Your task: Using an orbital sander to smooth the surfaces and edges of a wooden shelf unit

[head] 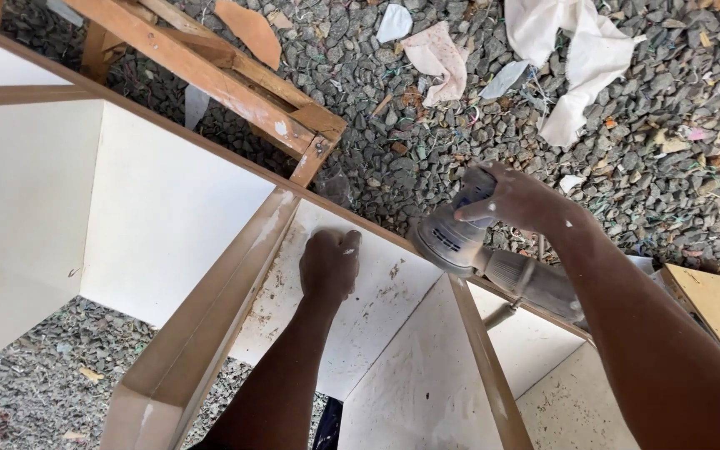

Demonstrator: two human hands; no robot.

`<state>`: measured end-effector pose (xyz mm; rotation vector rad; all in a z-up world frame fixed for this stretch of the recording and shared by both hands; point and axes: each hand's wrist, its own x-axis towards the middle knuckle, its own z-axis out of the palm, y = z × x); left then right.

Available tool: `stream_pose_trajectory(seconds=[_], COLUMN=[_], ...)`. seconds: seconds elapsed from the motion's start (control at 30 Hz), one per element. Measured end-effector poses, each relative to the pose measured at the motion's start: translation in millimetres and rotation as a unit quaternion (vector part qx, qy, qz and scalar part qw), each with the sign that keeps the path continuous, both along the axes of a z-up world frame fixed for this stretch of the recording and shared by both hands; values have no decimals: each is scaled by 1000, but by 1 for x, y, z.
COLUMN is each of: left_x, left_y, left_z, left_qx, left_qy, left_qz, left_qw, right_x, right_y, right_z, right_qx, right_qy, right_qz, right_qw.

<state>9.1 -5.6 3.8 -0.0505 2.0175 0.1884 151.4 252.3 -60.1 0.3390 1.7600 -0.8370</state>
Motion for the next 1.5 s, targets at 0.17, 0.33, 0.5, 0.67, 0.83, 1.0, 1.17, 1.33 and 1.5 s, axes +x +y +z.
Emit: stream_pose_trajectory(seconds=[0.17, 0.33, 0.5, 0.67, 0.83, 1.0, 1.17, 1.33, 1.5], left_x=[10, 21, 36, 35, 39, 33, 30, 31, 28], left_y=[-26, -42, -60, -64, -65, -63, -64, -58, -56], left_z=[-18, -17, -13, -13, -25, -20, -24, -21, -16], left_qx=[80, 293, 227, 186, 171, 151, 168, 148, 125], left_qy=[30, 47, 78, 58, 69, 59, 64, 67, 53], left_qz=[35, 391, 470, 415, 448, 473, 481, 483, 424], left_qw=[996, 871, 850, 889, 875, 866, 858, 861, 895], right_x=[-58, -114, -94, -38, -3, -49, -101, -60, -46], right_y=[-13, -33, -40, -44, -46, -77, -86, -60, -48], right_z=[49, 88, 112, 134, 112, 120, 123, 106, 144], right_qx=[-29, -50, -56, -41, 31, 14, 56, 18, 24], right_qy=[7, 57, 149, 127, 162, 357, 314, 217, 68], right_qz=[-281, -325, -299, -249, -178, -104, -88, -188, -313], right_qw=[959, 943, 941, 959, 970, 928, 944, 958, 947])
